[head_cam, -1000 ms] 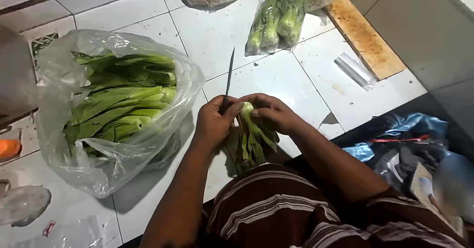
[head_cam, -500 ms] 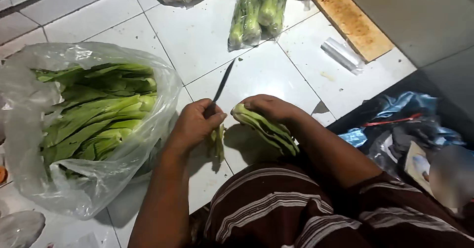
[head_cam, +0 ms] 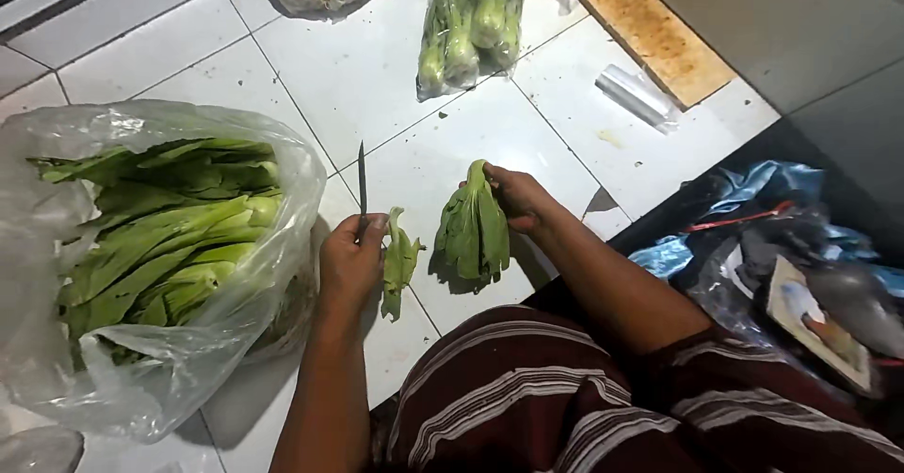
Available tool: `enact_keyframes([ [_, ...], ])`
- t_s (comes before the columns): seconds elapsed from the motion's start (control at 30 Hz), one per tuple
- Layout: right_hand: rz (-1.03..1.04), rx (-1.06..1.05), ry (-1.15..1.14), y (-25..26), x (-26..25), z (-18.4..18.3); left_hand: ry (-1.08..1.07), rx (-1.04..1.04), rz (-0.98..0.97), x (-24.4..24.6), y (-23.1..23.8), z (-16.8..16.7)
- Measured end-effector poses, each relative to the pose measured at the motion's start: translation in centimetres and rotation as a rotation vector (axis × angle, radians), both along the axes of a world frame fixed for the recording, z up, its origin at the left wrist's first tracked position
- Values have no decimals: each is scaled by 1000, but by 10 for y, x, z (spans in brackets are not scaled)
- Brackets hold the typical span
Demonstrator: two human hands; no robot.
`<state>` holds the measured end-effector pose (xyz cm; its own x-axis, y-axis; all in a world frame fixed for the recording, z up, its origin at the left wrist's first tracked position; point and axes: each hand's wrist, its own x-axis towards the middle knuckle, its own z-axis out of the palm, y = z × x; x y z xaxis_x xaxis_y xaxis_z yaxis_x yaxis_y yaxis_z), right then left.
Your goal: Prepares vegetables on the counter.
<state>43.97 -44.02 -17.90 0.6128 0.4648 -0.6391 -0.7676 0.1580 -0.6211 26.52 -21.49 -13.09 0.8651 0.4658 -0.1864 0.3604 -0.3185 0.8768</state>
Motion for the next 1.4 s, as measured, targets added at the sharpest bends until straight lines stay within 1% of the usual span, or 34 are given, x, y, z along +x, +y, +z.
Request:
enact_keyframes([
  [0.07,-29,-7,18,0,0,-2,-29,-12,6,0,-3,-3],
  [0.13,-30,-6,-26,1,-1,-2,-60,-15,5,1,-6,-4],
  [0.27,78,1,-195,-1,-4,5,-76,-51,-6,3,-9,-5],
  [0.4,90,-4,-230,-1,-4,2,-61,-90,5,4,-8,-7],
  [0.5,51,-4,-222,1,-3,3,-47,-115,26,3,-8,-8],
  [0.7,24,-84,-182,5,-2,-6,-25,-175,45,2,-10,-12],
  [0.8,-43,-120,-97,9,-1,-1,-13,-176,53,3,-12,-12],
  [0.9,-89,-75,-1,6,0,2,-26,-163,38,5,-15,-13],
  [1.1,-69,105,5,-3,1,-13,-53,-163,-47,8,-30,-19],
  [1.23,-33,363,-154,-7,-12,-16,-117,-81,-25,8,-36,-27],
  [1.3,52,380,-328,-8,-19,-9,-175,-33,-23,7,-36,-22],
  [1.37,171,349,-536,-9,-23,-3,-259,-1,-31,7,-38,-10],
  [1.4,211,347,-605,-8,-25,1,-306,12,-37,6,-40,-4],
])
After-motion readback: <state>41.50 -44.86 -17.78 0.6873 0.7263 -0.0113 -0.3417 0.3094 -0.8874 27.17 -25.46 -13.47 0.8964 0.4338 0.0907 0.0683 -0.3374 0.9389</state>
